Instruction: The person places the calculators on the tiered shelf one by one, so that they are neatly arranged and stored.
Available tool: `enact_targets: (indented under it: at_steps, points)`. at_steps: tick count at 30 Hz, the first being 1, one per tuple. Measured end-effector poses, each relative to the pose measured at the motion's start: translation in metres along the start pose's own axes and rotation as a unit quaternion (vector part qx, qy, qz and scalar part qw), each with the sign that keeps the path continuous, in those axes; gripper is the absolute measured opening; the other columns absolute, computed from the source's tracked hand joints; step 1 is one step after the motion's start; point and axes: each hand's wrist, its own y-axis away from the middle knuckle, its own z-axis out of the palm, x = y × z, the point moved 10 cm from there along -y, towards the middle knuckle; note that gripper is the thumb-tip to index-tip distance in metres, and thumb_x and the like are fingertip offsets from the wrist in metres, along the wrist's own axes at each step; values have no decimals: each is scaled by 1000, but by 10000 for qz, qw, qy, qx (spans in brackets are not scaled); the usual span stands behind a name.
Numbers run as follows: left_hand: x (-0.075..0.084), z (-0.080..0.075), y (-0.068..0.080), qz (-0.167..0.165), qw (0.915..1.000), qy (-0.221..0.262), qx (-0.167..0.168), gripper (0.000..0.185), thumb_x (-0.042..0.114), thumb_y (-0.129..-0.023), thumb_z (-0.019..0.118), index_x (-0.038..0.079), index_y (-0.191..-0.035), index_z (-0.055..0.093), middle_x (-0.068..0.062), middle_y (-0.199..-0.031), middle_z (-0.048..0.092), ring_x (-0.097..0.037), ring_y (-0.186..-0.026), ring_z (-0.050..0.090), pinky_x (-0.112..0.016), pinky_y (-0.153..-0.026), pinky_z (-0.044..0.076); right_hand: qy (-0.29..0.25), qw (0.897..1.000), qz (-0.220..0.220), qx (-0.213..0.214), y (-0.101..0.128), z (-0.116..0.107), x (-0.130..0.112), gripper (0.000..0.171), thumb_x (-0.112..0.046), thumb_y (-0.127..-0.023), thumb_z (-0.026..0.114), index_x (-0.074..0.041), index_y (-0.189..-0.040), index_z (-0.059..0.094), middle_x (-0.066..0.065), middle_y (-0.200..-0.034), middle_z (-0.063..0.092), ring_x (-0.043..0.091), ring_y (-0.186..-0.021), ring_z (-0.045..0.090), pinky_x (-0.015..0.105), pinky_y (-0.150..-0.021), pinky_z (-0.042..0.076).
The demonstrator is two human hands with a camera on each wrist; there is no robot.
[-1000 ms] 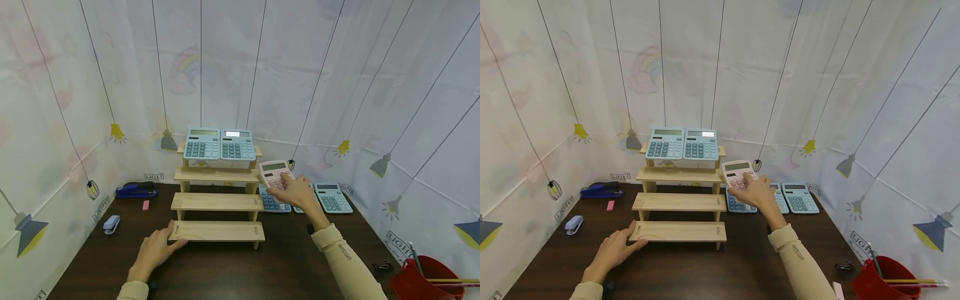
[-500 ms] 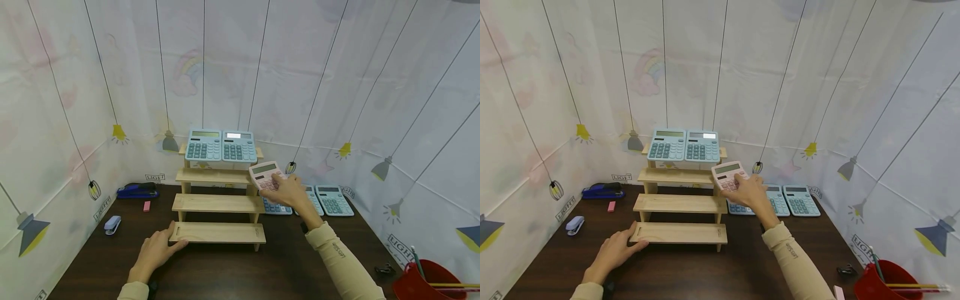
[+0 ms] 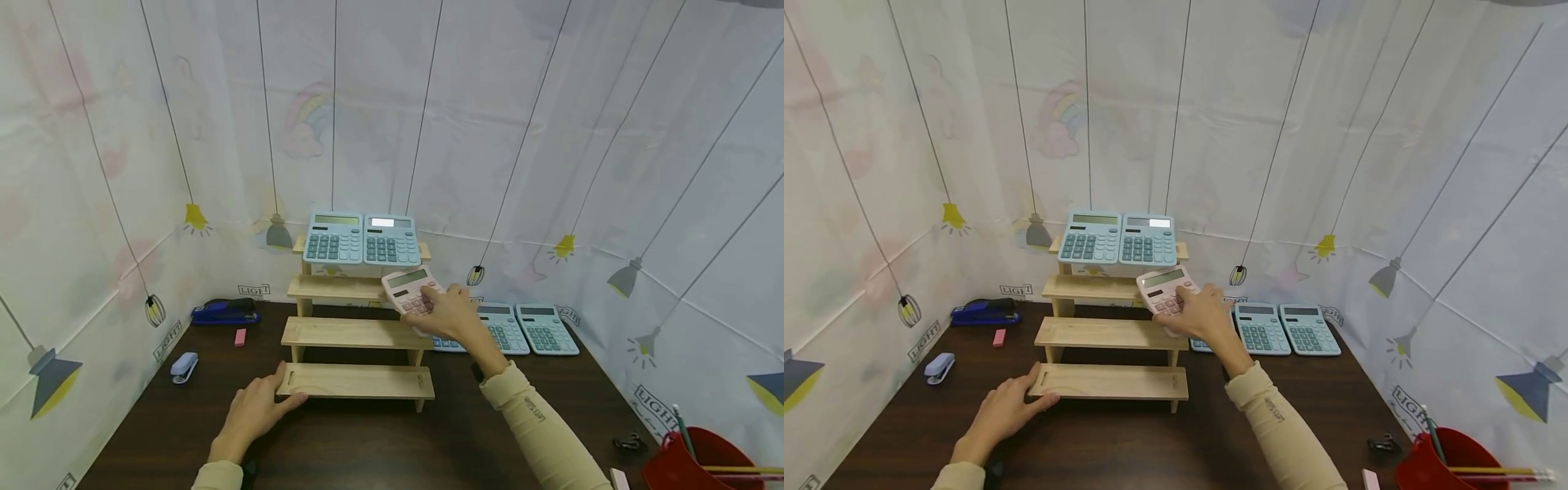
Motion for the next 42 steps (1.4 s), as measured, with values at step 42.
enact_targets:
  at_steps: [42]
  points:
    - [-1, 1, 0, -90, 10000, -9, -38, 102, 78, -84, 57, 5, -153, 41, -21, -131, 67, -26, -92, 63, -55, -80, 49, -728, 9962, -480, -20, -15, 25, -44, 101, -77, -72, 69, -18, -151, 45, 29, -153, 36, 40, -127, 40, 59, -99, 47]
